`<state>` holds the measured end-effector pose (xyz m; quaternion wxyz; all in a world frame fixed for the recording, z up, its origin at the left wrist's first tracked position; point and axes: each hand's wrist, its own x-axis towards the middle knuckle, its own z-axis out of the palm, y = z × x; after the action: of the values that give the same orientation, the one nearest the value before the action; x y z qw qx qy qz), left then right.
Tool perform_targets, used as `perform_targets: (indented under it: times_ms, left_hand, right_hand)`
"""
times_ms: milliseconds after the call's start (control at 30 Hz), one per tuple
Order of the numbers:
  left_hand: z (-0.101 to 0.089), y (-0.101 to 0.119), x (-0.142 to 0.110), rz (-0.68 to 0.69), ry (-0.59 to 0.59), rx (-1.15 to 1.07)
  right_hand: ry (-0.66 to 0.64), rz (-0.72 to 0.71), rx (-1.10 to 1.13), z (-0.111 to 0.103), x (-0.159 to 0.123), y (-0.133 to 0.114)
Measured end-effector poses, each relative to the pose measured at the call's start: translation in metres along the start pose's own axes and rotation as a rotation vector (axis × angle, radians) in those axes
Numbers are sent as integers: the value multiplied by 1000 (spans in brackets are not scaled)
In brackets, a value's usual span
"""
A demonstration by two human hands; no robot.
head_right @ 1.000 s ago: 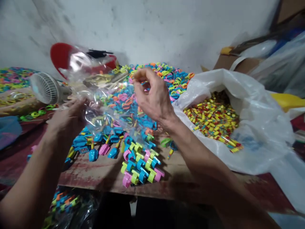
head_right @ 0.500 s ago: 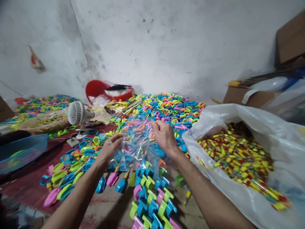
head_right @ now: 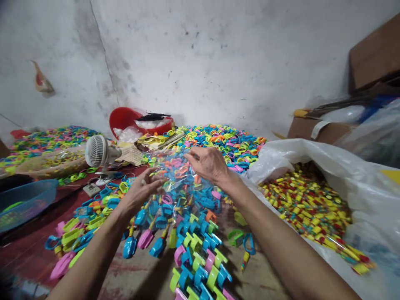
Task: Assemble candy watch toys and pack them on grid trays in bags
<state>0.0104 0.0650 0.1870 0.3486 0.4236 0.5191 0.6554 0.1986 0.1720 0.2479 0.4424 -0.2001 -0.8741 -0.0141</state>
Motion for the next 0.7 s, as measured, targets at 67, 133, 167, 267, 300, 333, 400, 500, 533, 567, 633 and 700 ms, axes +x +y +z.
perform_targets:
  times_ms: [67, 133, 167, 267, 300, 333, 400, 500, 533, 567, 633, 700]
  left_hand:
    - [-11, -11, -1, -98, -128, -13]
    - [-16, -18, -6, -178, -275, -39]
    - [-16, -20, -9, -216, -333, -57]
    - [-12, -24, -15, -312, -408, -126]
    - [-12, -25, -16, -322, -384, -159]
    - [-11, -27, -15, -312, -335, -190]
    - [-11, -31, -13, -244, -199, -220]
    - [-7, -37, -9, -128, -66, -203]
    - [-3, -38, -9, -100, -53, -196]
    - [2, -38, -9, -76, -50, -196]
    - [14, -37, -11, -48, -21, -215]
    - [25, -33, -13, -70, 27, -264]
  right_hand:
    - [-38, -27, 51, 1, -3, 9]
    - [-85, -55, 36, 8, -7, 17]
    - [-93, -59, 0, 13, -10, 21]
    - [-71, -75, -155, 30, -19, 32]
    - [-57, -76, -205, 34, -22, 33]
    - [-34, -64, -248, 37, -26, 31]
    - [40, 8, -301, 37, -35, 19]
    - [30, 188, -230, 33, -49, -14]
    - [-52, 245, -165, 33, -53, -25]
    - [-141, 287, -94, 34, -56, -34]
    - [-291, 300, 54, 40, -60, -44]
    - [-340, 242, 151, 46, -62, -45]
